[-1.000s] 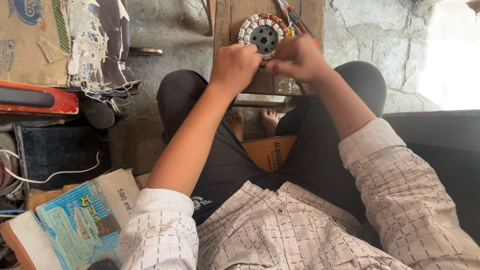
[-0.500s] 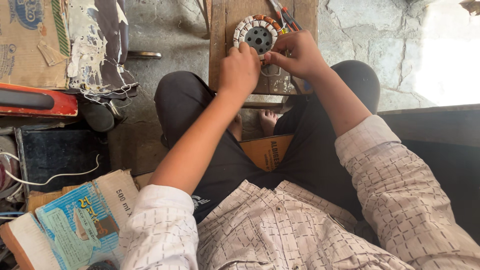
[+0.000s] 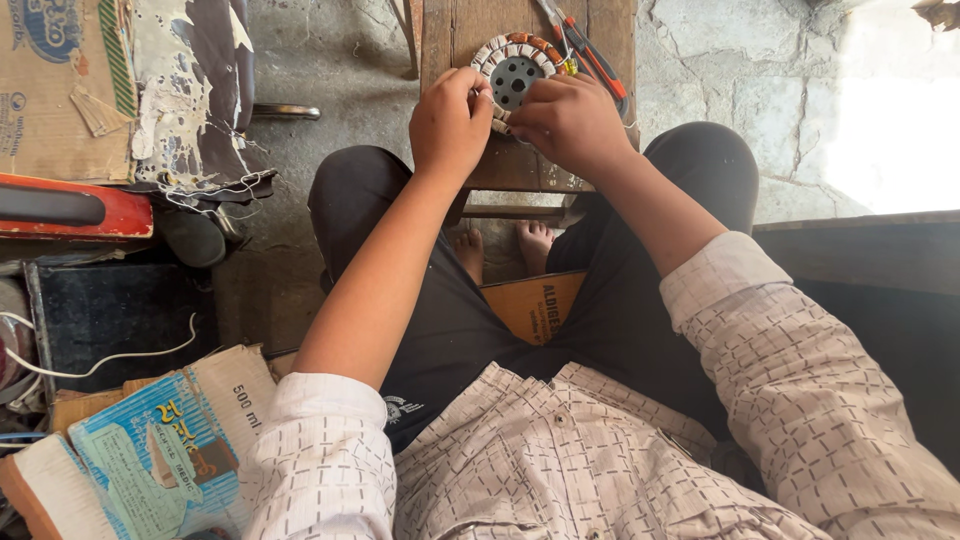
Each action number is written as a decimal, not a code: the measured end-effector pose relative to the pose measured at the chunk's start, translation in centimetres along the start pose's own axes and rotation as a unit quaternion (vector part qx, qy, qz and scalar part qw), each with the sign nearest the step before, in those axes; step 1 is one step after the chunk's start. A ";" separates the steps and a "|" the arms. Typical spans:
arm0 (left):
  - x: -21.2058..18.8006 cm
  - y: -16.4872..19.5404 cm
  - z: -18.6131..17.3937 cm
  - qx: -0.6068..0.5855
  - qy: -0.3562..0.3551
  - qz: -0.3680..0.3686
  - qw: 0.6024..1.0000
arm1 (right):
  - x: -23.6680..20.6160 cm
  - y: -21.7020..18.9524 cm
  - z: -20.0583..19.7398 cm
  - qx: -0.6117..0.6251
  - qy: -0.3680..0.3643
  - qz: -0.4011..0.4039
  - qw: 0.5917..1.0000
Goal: The person winds a thin white wire around a circular stator core placed on a small wooden stool. They use both hands to guide and wrap the wire, occasionally using a screwdriver to adjust or secure the wire. The task continues with repeated winding motions.
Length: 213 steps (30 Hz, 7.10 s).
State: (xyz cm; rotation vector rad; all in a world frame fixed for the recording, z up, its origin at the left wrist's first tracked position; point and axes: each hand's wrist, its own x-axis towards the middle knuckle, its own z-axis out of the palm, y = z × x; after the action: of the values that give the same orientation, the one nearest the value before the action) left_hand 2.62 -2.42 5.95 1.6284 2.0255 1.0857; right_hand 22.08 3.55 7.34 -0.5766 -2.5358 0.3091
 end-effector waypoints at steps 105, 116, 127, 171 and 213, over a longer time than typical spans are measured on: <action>0.0 0.7 -1.0 0.026 -0.109 0.159 0.981 | 0.3 -0.4 0.0 -0.015 0.005 0.063 0.998; -0.1 0.8 -1.1 -0.062 -0.099 0.112 0.987 | -0.5 0.5 1.0 0.027 -0.030 0.073 0.997; -0.2 0.7 -1.2 0.020 -0.100 0.185 0.977 | 0.0 -0.8 -0.2 -0.077 0.056 -0.014 0.995; -0.2 2.1 -1.7 -0.128 0.057 0.218 0.966 | -0.4 0.5 1.3 0.003 0.020 0.047 0.999; -0.4 1.0 0.0 -0.012 -0.064 0.140 0.988 | 0.0 0.4 -0.6 0.046 0.162 0.055 0.984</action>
State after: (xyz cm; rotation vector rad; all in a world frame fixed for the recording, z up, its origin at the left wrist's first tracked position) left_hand 3.44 -2.76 6.63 1.9607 1.7334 1.0591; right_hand 22.51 3.99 7.70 -0.6743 -2.1713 0.3403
